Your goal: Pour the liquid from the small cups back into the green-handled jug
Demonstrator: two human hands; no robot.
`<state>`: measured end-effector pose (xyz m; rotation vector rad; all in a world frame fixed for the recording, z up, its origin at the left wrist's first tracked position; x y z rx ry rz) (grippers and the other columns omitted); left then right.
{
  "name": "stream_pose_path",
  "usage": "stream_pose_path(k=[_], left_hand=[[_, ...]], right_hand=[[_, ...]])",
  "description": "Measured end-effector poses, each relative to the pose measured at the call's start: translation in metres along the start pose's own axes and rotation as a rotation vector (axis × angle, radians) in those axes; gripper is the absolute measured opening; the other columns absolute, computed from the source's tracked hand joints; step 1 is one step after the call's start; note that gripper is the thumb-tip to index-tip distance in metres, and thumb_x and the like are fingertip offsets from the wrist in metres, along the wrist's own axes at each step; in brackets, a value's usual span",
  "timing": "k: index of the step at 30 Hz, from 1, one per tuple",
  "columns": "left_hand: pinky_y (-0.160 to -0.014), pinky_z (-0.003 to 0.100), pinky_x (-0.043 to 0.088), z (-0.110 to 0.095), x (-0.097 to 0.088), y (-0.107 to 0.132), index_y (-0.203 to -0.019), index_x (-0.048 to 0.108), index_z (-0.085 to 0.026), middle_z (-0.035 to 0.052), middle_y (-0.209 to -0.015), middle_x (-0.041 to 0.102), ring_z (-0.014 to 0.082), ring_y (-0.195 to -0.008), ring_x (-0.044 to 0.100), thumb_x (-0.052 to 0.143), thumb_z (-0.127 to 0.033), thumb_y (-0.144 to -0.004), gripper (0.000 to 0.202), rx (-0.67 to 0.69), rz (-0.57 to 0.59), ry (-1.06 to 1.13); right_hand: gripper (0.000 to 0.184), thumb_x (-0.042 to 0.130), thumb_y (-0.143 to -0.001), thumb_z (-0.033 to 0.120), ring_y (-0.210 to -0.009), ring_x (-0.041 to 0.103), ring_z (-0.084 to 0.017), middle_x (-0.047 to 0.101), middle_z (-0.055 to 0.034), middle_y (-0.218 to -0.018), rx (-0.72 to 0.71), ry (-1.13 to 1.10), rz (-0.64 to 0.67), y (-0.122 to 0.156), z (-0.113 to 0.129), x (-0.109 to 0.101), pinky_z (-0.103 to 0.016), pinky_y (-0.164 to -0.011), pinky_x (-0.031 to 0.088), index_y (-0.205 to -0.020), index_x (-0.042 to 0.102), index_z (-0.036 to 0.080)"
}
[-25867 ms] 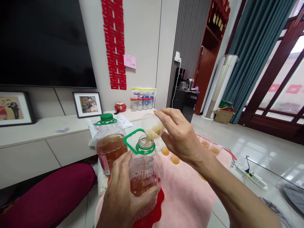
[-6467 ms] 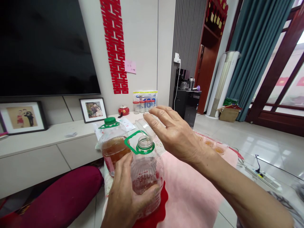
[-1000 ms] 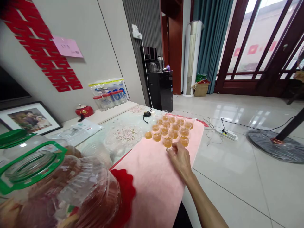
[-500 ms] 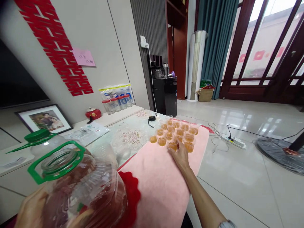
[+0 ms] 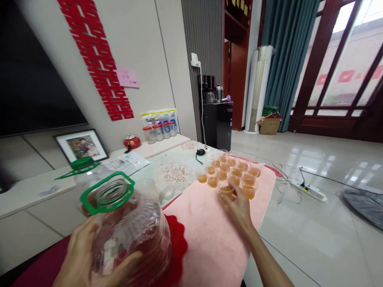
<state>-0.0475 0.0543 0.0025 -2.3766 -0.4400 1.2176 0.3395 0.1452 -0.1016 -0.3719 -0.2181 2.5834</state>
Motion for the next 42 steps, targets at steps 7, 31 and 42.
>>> stream_pose_path(k=[7, 31, 42], left_hand=[[-0.113, 0.062, 0.045, -0.038, -0.003, 0.006, -0.14, 0.045, -0.018, 0.0156, -0.14, 0.05, 0.0385, -0.136, 0.049, 0.067, -0.065, -0.072, 0.085, -0.117, -0.099, 0.144], [-0.113, 0.06, 0.045, -0.04, 0.002, 0.004, -0.141, 0.042, -0.02, 0.0136, -0.144, 0.05, 0.0352, -0.138, 0.048, 0.07, -0.042, -0.062, 0.087, -0.192, -0.086, 0.275], [-0.114, 0.057, 0.049, -0.017, 0.011, 0.002, -0.146, 0.036, -0.021, 0.0158, -0.149, 0.046, 0.0353, -0.14, 0.049, 0.08, -0.051, -0.063, 0.099, -0.134, 0.051, 0.229]], right_hand=[[0.064, 0.081, -0.074, 0.047, -0.126, 0.065, -0.035, 0.067, -0.0119, -0.14, -0.125, -0.086, 0.169, 0.013, 0.063, 0.018, -0.059, -0.104, 0.056, -0.132, 0.066, 0.027], [0.043, 0.076, -0.082, 0.016, -0.11, 0.07, -0.028, 0.074, -0.0141, -0.118, -1.168, 0.107, 0.373, 0.05, 0.29, 0.077, -0.044, -0.095, 0.058, -0.124, 0.065, 0.013], [0.045, 0.065, -0.08, 0.003, -0.108, 0.069, -0.024, 0.072, -0.0126, -0.115, -1.319, 0.099, 0.356, 0.057, 0.301, 0.08, -0.037, -0.093, 0.058, -0.123, 0.064, 0.013]])
Point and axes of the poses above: each hand's wrist, its own y-axis away from the middle knuckle, its own x-axis out of the palm, z = x × y, the point moved 6 cm from there along -y, towards the middle knuckle
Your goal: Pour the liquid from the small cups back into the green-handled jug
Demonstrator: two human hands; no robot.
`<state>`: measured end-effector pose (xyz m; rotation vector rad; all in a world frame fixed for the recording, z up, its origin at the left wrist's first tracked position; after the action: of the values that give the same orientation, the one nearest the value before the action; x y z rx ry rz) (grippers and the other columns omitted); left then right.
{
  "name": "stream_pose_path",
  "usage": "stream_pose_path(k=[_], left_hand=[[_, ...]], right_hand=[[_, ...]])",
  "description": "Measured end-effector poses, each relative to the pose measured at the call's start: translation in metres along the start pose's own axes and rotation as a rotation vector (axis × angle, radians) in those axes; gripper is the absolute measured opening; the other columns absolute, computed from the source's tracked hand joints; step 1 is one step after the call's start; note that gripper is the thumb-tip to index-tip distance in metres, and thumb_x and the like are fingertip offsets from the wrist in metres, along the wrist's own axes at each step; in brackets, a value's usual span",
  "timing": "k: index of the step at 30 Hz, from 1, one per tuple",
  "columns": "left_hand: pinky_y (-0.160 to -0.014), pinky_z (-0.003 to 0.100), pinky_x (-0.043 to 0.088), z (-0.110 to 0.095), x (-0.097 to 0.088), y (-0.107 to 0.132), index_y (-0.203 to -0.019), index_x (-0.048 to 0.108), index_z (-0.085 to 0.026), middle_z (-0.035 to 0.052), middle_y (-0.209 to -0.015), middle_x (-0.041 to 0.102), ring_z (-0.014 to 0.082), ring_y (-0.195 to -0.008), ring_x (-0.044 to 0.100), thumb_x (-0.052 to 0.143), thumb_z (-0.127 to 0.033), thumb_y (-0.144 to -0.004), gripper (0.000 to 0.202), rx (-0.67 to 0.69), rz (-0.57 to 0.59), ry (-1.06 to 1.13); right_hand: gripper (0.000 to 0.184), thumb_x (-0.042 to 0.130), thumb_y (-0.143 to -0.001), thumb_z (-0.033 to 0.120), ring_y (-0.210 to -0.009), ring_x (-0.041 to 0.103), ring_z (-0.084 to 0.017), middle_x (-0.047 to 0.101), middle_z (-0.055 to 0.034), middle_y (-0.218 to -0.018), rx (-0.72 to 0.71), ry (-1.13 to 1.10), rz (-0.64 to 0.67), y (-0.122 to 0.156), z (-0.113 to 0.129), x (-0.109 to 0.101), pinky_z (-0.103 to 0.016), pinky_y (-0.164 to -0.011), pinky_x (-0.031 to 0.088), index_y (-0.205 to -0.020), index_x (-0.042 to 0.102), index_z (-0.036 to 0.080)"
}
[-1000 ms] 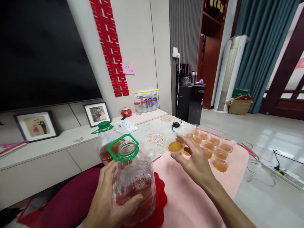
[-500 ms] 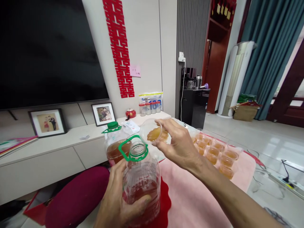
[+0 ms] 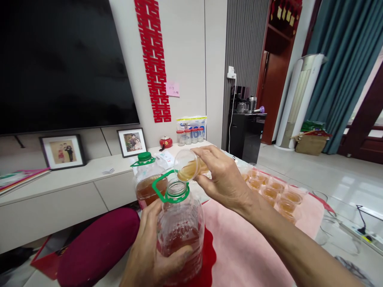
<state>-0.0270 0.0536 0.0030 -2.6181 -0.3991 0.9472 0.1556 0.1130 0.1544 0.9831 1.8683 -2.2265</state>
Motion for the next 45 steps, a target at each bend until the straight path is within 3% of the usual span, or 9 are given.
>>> stream_pose_path(k=[3, 8, 16, 20, 26, 31, 40, 45], left_hand=[[-0.114, 0.058, 0.048, -0.007, 0.0, 0.001, -0.144, 0.038, -0.02, 0.0163, -0.148, 0.047, 0.0361, -0.139, 0.049, 0.079, -0.05, -0.062, 0.097, -0.004, -0.008, 0.005], [-0.113, 0.061, 0.046, -0.019, -0.004, 0.004, -0.142, 0.042, -0.021, 0.0155, -0.145, 0.05, 0.0378, -0.138, 0.049, 0.075, -0.04, -0.059, 0.091, -0.068, -0.121, 0.057], [-0.115, 0.061, 0.045, -0.01, -0.001, 0.001, -0.144, 0.039, -0.019, 0.0168, -0.145, 0.049, 0.0365, -0.138, 0.05, 0.08, -0.048, -0.061, 0.097, -0.002, -0.022, 0.038], [-0.116, 0.06, 0.045, -0.007, -0.003, 0.002, -0.144, 0.038, -0.021, 0.0149, -0.145, 0.05, 0.0351, -0.138, 0.05, 0.078, -0.046, -0.062, 0.094, -0.001, -0.074, 0.027], [-0.113, 0.06, 0.049, -0.003, 0.0, 0.001, -0.145, 0.036, -0.019, 0.0181, -0.147, 0.048, 0.0367, -0.138, 0.051, 0.079, -0.054, -0.064, 0.098, 0.028, -0.016, -0.037], [-0.112, 0.06, 0.05, -0.006, -0.002, 0.0, -0.144, 0.039, -0.019, 0.0183, -0.146, 0.05, 0.0386, -0.137, 0.052, 0.08, -0.051, -0.063, 0.096, 0.027, -0.035, -0.026], [-0.112, 0.059, 0.048, -0.015, -0.005, 0.003, -0.142, 0.043, -0.02, 0.0147, -0.144, 0.051, 0.0359, -0.136, 0.052, 0.078, -0.045, -0.061, 0.091, -0.021, -0.089, 0.029], [-0.114, 0.059, 0.046, -0.017, -0.004, 0.003, -0.142, 0.042, -0.021, 0.014, -0.144, 0.05, 0.0349, -0.137, 0.05, 0.078, -0.042, -0.061, 0.091, -0.015, -0.083, 0.052]], right_hand=[[0.046, 0.061, -0.078, 0.001, -0.11, 0.069, -0.024, 0.072, -0.0135, -0.116, -0.008, 0.029, 0.01, -0.001, 0.002, 0.0, -0.037, -0.095, 0.057, -0.123, 0.064, 0.011], [0.048, 0.06, -0.079, 0.001, -0.112, 0.068, -0.025, 0.07, -0.0146, -0.118, -0.003, 0.057, 0.025, -0.001, 0.003, 0.0, -0.039, -0.097, 0.057, -0.125, 0.064, 0.012], [0.053, 0.058, -0.077, -0.003, -0.116, 0.066, -0.028, 0.069, -0.0184, -0.122, -0.056, 0.122, 0.047, -0.003, 0.005, 0.0, -0.044, -0.098, 0.058, -0.128, 0.062, 0.009], [0.054, 0.057, -0.076, -0.004, -0.114, 0.067, -0.029, 0.068, -0.019, -0.121, -0.094, 0.157, 0.054, -0.004, 0.007, 0.0, -0.045, -0.097, 0.059, -0.129, 0.061, 0.008], [0.052, 0.056, -0.081, -0.002, -0.113, 0.066, -0.028, 0.068, -0.0183, -0.121, -0.137, 0.198, 0.042, -0.005, 0.01, 0.001, -0.047, -0.095, 0.059, -0.13, 0.059, 0.011], [0.048, 0.048, -0.087, 0.0, -0.113, 0.066, -0.027, 0.068, -0.017, -0.121, -0.185, 0.258, 0.027, -0.007, 0.014, 0.0, -0.047, -0.092, 0.061, -0.131, 0.057, 0.017], [0.039, 0.047, -0.093, -0.001, -0.112, 0.065, -0.027, 0.069, -0.019, -0.12, -0.297, 0.305, -0.002, -0.012, 0.024, 0.0, -0.046, -0.094, 0.06, -0.127, 0.059, 0.011], [0.038, 0.046, -0.098, 0.001, -0.123, 0.064, -0.029, 0.068, -0.0191, -0.126, -0.341, 0.355, 0.017, -0.014, 0.032, -0.001, -0.052, -0.1, 0.059, -0.131, 0.057, 0.016]])
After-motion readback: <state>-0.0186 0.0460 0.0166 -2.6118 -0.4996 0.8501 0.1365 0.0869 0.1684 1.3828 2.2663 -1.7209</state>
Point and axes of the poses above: each hand's wrist, its own y-axis away from the middle knuckle, its own x-axis out of the palm, z = x × y, the point moved 6 cm from there along -y, towards the middle knuckle
